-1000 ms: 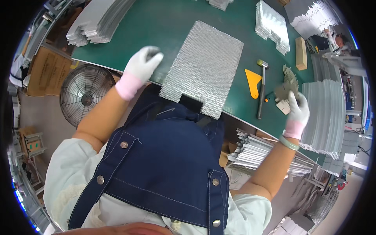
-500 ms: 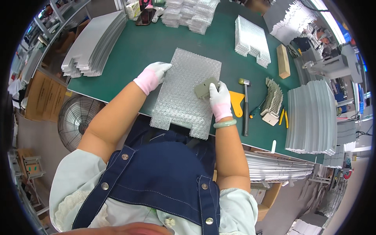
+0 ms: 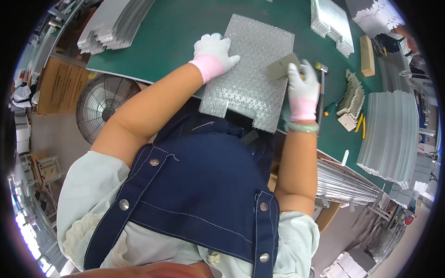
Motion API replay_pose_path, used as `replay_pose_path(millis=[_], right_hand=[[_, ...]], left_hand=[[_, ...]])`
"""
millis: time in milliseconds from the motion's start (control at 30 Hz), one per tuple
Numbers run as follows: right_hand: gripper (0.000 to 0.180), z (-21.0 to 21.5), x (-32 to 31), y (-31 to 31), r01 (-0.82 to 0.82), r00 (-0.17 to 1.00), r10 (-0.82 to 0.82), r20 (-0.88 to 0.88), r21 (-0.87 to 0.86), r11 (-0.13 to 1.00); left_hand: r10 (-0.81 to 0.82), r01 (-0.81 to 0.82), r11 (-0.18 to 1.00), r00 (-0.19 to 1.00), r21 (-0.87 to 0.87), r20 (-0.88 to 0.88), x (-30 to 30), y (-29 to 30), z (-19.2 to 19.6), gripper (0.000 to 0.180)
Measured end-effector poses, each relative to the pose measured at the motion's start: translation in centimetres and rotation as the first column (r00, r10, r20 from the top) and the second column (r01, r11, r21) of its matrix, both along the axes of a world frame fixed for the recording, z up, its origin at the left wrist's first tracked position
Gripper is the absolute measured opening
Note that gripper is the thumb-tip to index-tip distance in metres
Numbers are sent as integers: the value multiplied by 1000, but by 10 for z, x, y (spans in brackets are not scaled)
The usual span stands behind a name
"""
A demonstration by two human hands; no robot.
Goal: The person assembles metal frames by placing a mesh sheet on a workbench, inserting a small plastic component, and fitting metal bars into the mesh edges. They then use a hammer to secure the bars into place. The process is repeated for multiple units, with finished frames stacked on the table.
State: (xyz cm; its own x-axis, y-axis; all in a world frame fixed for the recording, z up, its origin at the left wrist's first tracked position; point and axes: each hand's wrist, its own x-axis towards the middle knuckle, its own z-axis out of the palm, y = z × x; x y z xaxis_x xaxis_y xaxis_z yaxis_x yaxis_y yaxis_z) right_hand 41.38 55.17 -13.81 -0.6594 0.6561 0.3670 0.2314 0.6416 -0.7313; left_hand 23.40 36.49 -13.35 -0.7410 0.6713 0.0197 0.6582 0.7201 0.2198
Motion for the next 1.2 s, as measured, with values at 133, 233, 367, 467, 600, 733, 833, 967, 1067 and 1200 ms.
replay_pose_path(millis=[133,233,367,467,600,733,833,967,1067,1200], right_hand=[[25,38,60,-62,-85,981,-4,-194,-449,889],[22,31,113,-110,-222,959,-61,-275,-870,441],[28,-7,161,-96,-202,903,-247,-352,-854,480],[30,-19,155,-75,-199,953,-20,-302,-676,710],[31,-17,116,-66,-224,971,61,-232,-786,576],[26,-8,105,-73,-235,966,18,-258,-846,478],[26,-6,105,-73,-208,973,12,-231,-850,484],[28,-3,106,-74,-201,979,77,-189,-832,517],[27,-18,107,-64,-135,991,101,-91,-759,637],[28,-13,105,-76,-120,992,49,-118,-715,689]], left_hand=[[103,-100,994,992,52,-67,3,-6,-5,59],[130,-104,964,987,244,-95,9,-21,-2,69],[-8,31,889,999,457,-53,32,-115,-6,55],[-259,261,965,965,-25,43,63,-151,1,33],[-155,166,980,983,-108,101,94,-126,9,38],[-44,82,982,975,-168,220,116,-107,26,56],[-61,93,983,978,-157,197,120,-106,26,56],[-64,89,991,973,-105,221,110,-109,15,55],[-28,34,999,956,-17,294,96,-116,10,55],[13,-66,989,929,131,370,87,-120,-13,59]])
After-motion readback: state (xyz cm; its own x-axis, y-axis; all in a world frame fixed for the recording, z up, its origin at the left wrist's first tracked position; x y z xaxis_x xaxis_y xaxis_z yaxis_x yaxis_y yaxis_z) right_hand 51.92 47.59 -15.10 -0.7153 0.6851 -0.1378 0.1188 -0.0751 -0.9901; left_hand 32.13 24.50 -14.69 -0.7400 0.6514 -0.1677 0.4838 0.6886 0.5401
